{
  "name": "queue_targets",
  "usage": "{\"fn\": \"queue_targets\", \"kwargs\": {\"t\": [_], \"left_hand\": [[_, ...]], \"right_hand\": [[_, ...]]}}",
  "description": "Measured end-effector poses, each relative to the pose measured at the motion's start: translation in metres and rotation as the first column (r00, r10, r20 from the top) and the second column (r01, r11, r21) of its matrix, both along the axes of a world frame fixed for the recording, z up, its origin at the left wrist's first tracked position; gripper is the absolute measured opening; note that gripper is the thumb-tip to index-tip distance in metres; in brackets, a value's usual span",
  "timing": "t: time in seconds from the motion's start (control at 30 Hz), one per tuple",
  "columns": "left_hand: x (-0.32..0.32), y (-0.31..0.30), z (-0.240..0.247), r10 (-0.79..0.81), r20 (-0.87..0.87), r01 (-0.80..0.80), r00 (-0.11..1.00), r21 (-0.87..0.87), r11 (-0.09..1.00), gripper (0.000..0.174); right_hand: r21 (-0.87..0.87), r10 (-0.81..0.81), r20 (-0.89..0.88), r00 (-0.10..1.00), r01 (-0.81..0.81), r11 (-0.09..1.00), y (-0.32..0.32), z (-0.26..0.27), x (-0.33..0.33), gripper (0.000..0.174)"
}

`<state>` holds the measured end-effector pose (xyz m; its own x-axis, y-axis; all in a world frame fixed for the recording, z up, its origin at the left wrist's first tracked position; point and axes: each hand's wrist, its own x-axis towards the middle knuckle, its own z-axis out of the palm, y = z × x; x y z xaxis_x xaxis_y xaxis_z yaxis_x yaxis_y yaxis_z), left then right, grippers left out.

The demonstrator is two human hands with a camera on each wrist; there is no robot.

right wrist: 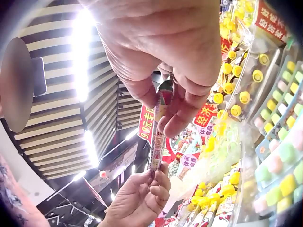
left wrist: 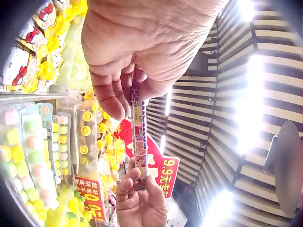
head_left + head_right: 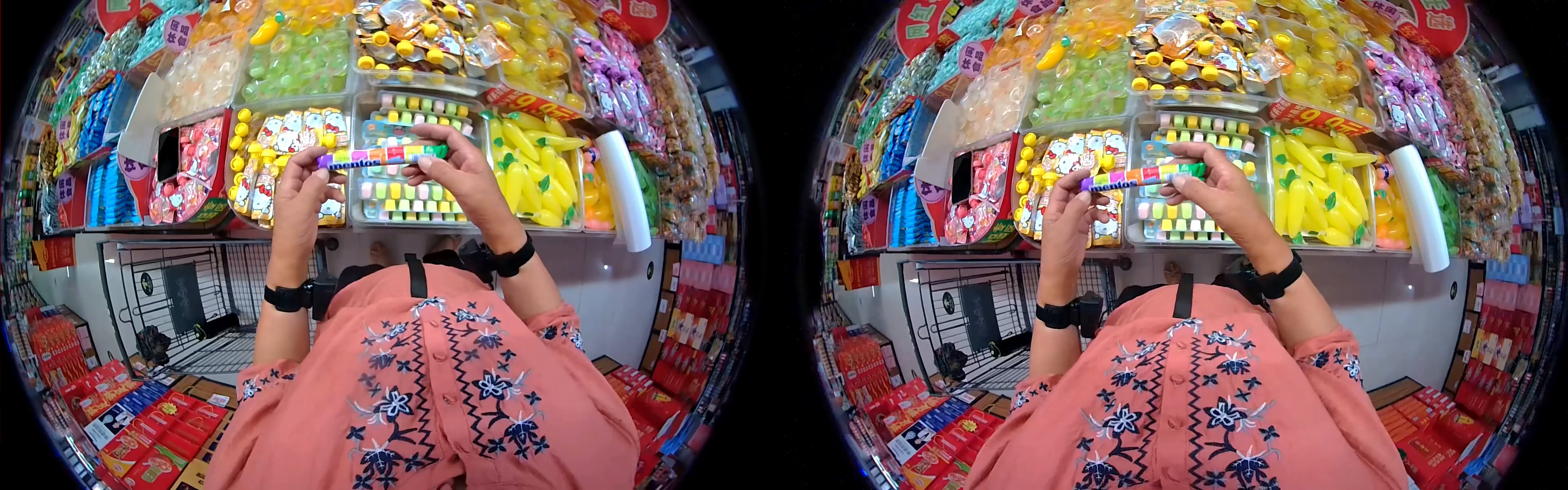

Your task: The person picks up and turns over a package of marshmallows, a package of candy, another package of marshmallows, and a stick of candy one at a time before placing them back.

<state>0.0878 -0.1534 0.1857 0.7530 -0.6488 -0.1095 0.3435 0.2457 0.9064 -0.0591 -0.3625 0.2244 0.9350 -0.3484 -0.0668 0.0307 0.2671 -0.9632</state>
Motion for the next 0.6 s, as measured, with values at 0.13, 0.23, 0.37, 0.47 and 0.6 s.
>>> {"fn": "queue_targets", "kwargs": {"t": [0.13, 0.23, 0.37, 0.47, 0.6], "left_hand": [[-0.003, 0.004, -0.003, -0.019, -0.014, 0.019, 1.0, -0.036, 0.999, 0.032], [-0.005, 0.005, 0.001, -0.023, -0.051, 0.02, 0.998, -0.049, 0.999, 0.032], [-0.006, 0.002, 0.001, -0.01, -0.035, 0.008, 0.999, -0.045, 0.999, 0.027], [-0.005, 0.001, -0.005, -0.01, -0.003, 0.011, 1.0, 0.105, 0.994, 0.026], [-0.006, -0.002, -0.02, -0.079, -0.055, 0.086, 0.995, 0.143, 0.986, 0.025]], "right_hand": [[-0.002, 0.016, 0.06, 0.998, -0.016, 1.0, 0.002, -0.002, 0.001, 0.044], [-0.004, 0.01, 0.079, 0.997, -0.01, 1.0, 0.004, 0.0, 0.0, 0.044], [-0.024, -0.003, 0.076, 0.997, 0.005, 1.0, 0.006, 0.003, -0.004, 0.041], [-0.094, -0.028, 0.022, 0.999, 0.03, 0.995, 0.0, -0.017, -0.005, 0.039], [0.092, -0.051, -0.02, 0.999, 0.052, 0.994, -0.005, -0.053, -0.013, 0.027]]}}
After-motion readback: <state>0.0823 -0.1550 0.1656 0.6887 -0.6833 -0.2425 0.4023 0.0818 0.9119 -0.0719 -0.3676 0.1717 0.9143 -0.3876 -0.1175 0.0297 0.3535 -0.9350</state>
